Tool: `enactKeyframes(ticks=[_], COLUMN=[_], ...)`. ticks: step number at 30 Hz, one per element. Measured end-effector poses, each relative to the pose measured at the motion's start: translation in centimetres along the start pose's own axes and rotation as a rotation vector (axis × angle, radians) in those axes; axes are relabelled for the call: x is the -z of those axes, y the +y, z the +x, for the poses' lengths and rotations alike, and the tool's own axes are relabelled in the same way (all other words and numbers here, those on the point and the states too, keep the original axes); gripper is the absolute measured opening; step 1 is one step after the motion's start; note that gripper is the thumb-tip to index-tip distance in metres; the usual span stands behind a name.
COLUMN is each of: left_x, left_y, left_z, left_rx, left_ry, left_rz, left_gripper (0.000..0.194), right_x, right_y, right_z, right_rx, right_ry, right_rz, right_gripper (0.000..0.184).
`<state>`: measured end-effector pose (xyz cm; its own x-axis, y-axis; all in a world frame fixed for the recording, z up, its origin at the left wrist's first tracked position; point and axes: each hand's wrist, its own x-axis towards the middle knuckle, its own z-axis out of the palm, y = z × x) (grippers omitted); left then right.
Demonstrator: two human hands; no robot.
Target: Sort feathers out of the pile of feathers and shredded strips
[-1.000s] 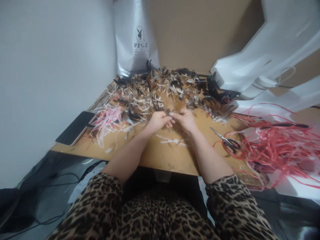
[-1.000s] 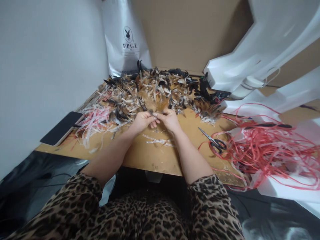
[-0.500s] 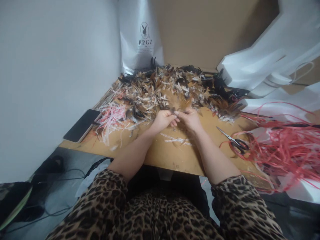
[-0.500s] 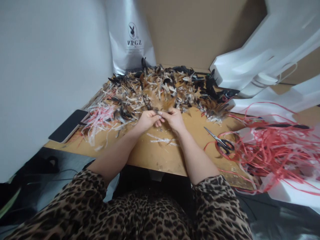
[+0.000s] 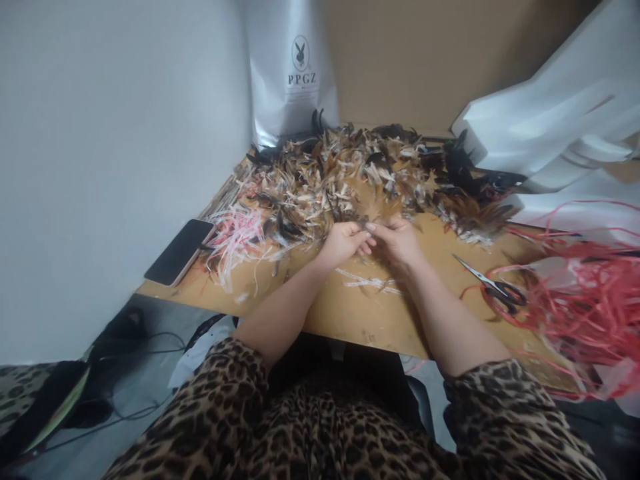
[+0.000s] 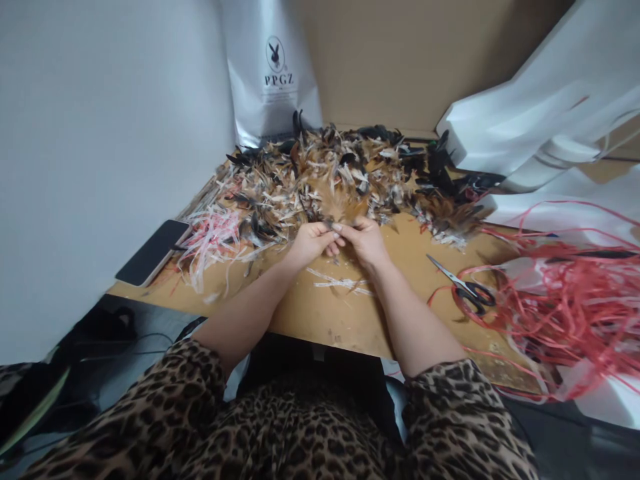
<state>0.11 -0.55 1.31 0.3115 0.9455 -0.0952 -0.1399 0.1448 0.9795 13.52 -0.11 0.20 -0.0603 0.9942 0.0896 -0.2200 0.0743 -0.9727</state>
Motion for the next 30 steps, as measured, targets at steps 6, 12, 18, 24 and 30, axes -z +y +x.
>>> enactKeyframes(ticks=[6,12,18,24,30], left_x=[0.0,0.1,0.5,1.4,2.3], left_y=[-0.4,-0.6,-0.6,0.0,-0.1], left_z=[0.4,0.6,0.5,0.8,1.4], left_rx=[0.015,0.051,0.014,-0.098,-0.183], left_ry=[0.027,0.033,0.018,0.157,0.287], left_rz=[-0.003,-0.002,0.02,-0.011,-0.073], left_gripper=[0.019,0.019,0.018,0.022,0.026], right_x=[0.4,0.5,0.2,1.5,3.3], right_y=[1.0,1.2,1.1,0.3,0.5], right_z=[0.4,0.4,0.5,1.4,2.1], right_rx=[-0.019,-0.044,-0.048,0.025,0.091], right_ry=[0.004,-0.047,-0.014,0.14,0.311], right_rz=[0.004,0.057,0.08,0.184,-0.113], right_gripper=[0.029,0.028,0.028,0.029,0.024])
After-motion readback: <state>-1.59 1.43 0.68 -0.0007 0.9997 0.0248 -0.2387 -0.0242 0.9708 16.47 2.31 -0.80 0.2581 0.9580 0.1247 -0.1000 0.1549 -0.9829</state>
